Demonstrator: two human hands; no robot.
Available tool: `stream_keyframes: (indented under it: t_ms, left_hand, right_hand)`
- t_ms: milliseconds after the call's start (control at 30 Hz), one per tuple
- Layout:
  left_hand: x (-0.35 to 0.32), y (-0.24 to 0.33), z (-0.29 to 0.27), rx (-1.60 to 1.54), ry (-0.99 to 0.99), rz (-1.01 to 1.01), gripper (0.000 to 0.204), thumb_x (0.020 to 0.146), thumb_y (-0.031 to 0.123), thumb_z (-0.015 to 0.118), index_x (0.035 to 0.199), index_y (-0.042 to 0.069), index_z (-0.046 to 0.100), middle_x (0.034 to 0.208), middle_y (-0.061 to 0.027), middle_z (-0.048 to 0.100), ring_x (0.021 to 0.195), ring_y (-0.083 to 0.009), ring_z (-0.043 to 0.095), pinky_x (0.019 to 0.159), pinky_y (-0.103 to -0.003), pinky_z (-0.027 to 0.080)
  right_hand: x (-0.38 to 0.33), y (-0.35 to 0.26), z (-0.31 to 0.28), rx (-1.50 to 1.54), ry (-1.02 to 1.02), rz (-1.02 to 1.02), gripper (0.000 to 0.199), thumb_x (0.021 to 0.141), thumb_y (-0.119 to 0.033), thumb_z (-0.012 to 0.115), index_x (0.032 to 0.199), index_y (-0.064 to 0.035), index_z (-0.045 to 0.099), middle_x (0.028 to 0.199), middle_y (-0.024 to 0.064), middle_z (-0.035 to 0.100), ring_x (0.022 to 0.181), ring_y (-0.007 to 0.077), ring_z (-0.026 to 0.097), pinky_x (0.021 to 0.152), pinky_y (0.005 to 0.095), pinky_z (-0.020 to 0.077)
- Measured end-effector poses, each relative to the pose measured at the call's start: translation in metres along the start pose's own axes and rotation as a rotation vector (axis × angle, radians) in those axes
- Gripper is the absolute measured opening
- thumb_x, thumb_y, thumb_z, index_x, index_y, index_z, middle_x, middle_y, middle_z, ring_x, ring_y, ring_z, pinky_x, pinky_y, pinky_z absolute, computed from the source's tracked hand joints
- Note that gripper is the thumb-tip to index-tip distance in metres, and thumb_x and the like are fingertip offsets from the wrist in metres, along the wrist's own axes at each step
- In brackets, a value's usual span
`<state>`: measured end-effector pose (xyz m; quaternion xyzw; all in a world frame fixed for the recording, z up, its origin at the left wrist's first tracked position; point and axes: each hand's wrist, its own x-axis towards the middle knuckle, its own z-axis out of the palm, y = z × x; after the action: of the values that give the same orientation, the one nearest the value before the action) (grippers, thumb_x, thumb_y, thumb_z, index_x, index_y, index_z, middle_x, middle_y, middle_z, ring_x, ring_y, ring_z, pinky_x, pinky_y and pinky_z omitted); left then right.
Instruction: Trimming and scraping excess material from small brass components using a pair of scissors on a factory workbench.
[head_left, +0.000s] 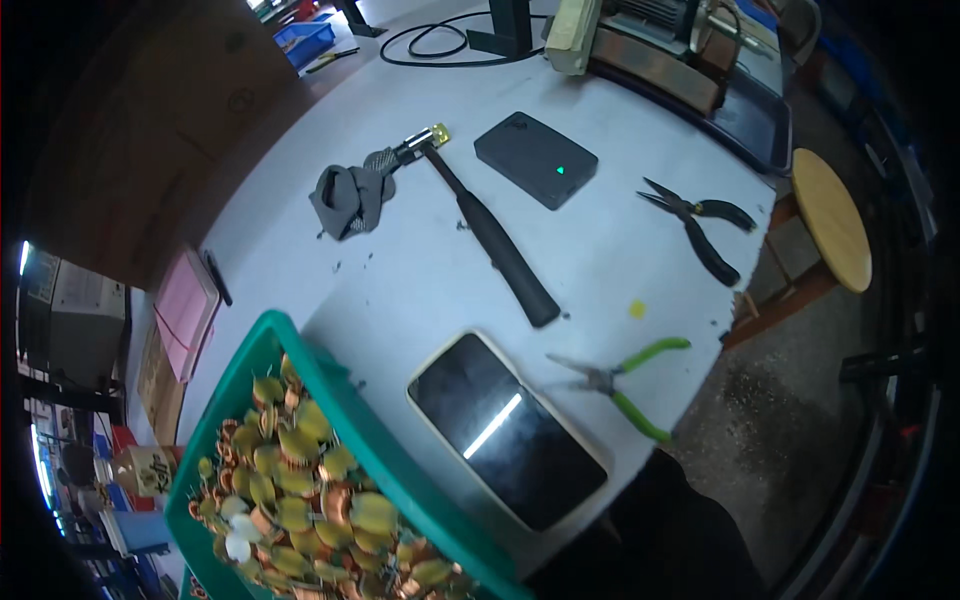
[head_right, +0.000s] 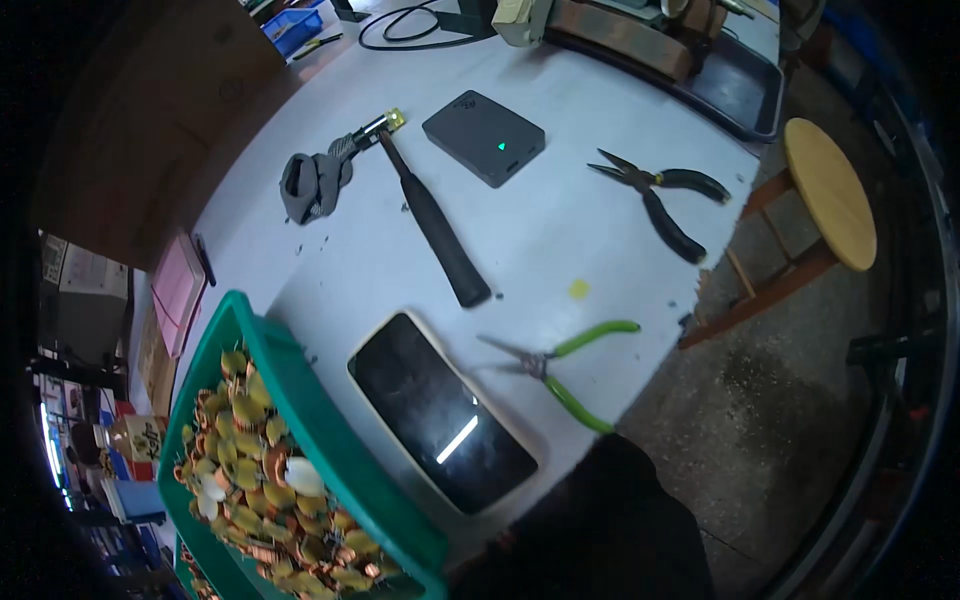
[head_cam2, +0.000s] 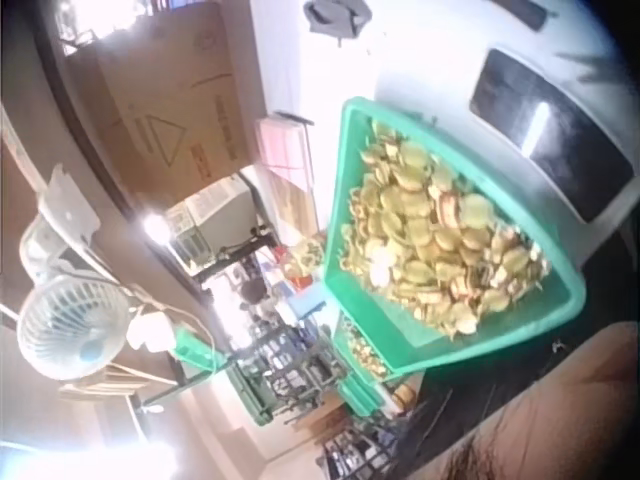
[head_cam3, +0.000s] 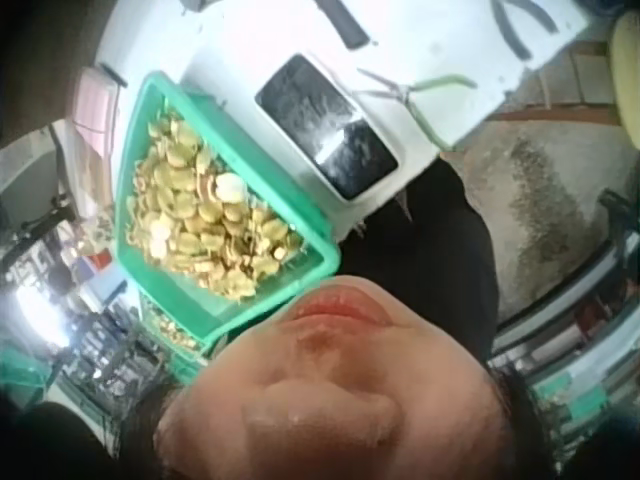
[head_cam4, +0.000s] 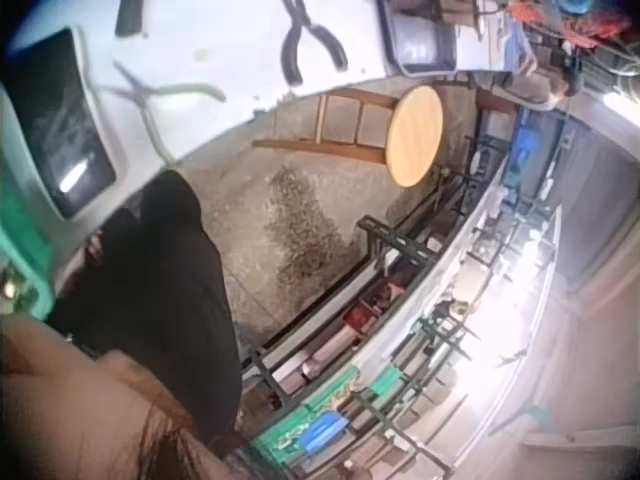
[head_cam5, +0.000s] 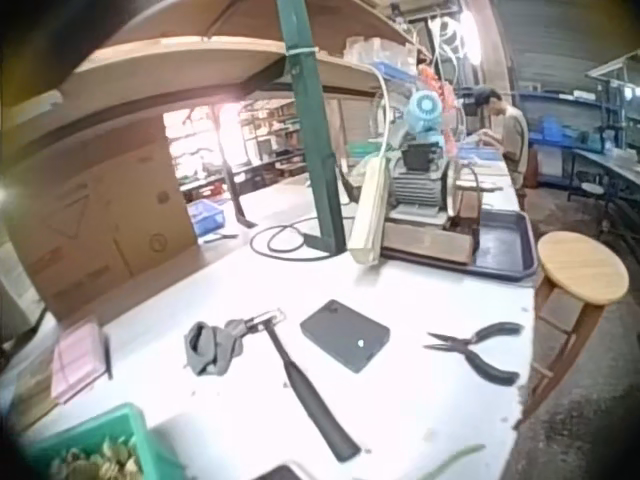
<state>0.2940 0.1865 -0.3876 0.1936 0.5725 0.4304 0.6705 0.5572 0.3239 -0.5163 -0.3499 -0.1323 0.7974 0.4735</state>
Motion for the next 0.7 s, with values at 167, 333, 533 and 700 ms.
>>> stream_keyframes:
  t_ms: [167,333,533,700]
  left_hand:
    - [-0.048,0.053,0.029,0.121,0.159,0.202,0.04,0.097,0.037,0.038,0.094,0.0,0.055,0.061,-0.0081,0.053,0.045,-0.0149,0.05,0.041,-0.022,0.044]
    - [-0.088,0.1,0.058,-0.076,0.285,-0.034,0.036,0.096,0.032,0.041,0.093,0.0,0.056,0.071,-0.0086,0.056,0.054,-0.0154,0.053,0.05,-0.022,0.045]
    - [-0.14,0.15,0.106,-0.394,0.521,-0.182,0.03,0.094,0.026,0.044,0.09,-0.001,0.059,0.083,-0.0091,0.058,0.065,-0.0161,0.055,0.06,-0.021,0.046]
    - [-0.192,0.204,0.13,-0.677,0.607,-0.23,0.026,0.093,0.02,0.047,0.088,-0.002,0.06,0.092,-0.0095,0.061,0.074,-0.0166,0.057,0.069,-0.02,0.046]
  right_hand:
    - [0.009,0.062,-0.004,-0.021,0.109,-0.019,0.04,0.089,-0.034,0.051,0.119,-0.0076,0.044,0.113,0.0083,0.045,0.098,0.0202,0.043,0.078,0.033,0.0401]
    - [0.01,0.107,-0.006,-0.091,0.172,0.007,0.034,0.089,-0.032,0.05,0.113,-0.0081,0.046,0.105,0.0066,0.046,0.091,0.018,0.043,0.073,0.0308,0.0391]
    - [0.021,0.151,0.019,-0.187,0.101,0.088,0.026,0.09,-0.028,0.049,0.107,-0.0088,0.047,0.097,0.0046,0.047,0.083,0.0155,0.042,0.067,0.0281,0.0378]
    - [0.027,0.167,0.058,-0.257,0.033,0.066,0.02,0.091,-0.026,0.048,0.102,-0.0093,0.049,0.089,0.0029,0.047,0.076,0.0134,0.042,0.062,0.0259,0.0368]
